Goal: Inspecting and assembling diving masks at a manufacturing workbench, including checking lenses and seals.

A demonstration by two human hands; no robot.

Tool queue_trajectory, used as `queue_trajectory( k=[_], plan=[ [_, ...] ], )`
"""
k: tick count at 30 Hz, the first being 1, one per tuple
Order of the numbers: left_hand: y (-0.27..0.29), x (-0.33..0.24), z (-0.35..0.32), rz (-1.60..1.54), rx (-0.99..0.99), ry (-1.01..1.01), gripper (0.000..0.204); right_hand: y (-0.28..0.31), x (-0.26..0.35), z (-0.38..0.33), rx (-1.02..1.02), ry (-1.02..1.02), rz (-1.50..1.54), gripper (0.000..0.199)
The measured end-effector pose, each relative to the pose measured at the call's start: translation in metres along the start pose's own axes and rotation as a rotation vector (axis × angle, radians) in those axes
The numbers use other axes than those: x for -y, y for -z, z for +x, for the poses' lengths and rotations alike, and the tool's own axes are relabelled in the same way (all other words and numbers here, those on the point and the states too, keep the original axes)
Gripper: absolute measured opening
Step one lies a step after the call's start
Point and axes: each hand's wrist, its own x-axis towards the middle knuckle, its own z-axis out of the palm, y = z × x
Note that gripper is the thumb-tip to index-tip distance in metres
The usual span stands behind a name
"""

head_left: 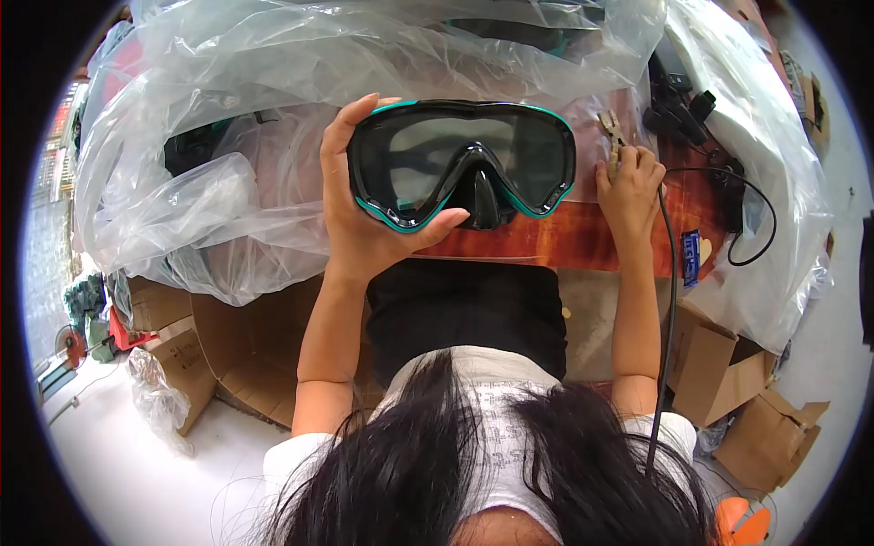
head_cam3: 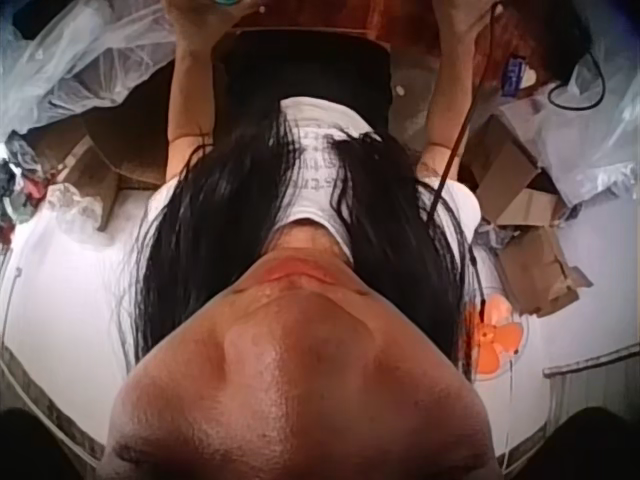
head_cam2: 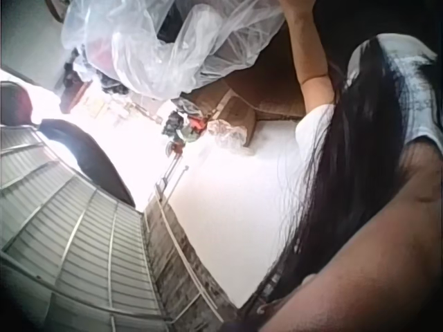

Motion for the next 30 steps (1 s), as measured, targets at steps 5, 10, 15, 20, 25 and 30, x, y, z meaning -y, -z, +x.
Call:
queue_trajectory(
  k=[5,10,15,20,25,30],
  plan=[
    [-0.005,-0.014,0.009,-0.022,-0.022,0.015,0.105,0.029,0.003,0.005,-0.190,0.173,0.377,0.040],
    [-0.008,-0.008,0.005,-0.099,0.029,-0.138,0.096,0.099,0.037,-0.012,0.349,-0.089,1.518,0.029],
    [-0.001,-0.043,0.042,0.009,0.137,-0.503,0.077,0.130,0.038,0.001,0.440,0.009,1.620,0.037],
    [-0.004,-0.045,0.069,-0.104,0.141,-0.571,0.078,0.136,0.024,0.018,0.397,0.094,1.610,0.031],
    [-0.011,-0.045,0.079,-0.329,0.182,-0.529,0.081,0.144,0.021,0.017,0.424,0.120,1.765,0.059],
    [-0.027,-0.043,0.090,-0.401,0.112,-0.516,0.088,0.154,0.033,0.021,0.162,0.026,1.635,0.028]
  ],
)
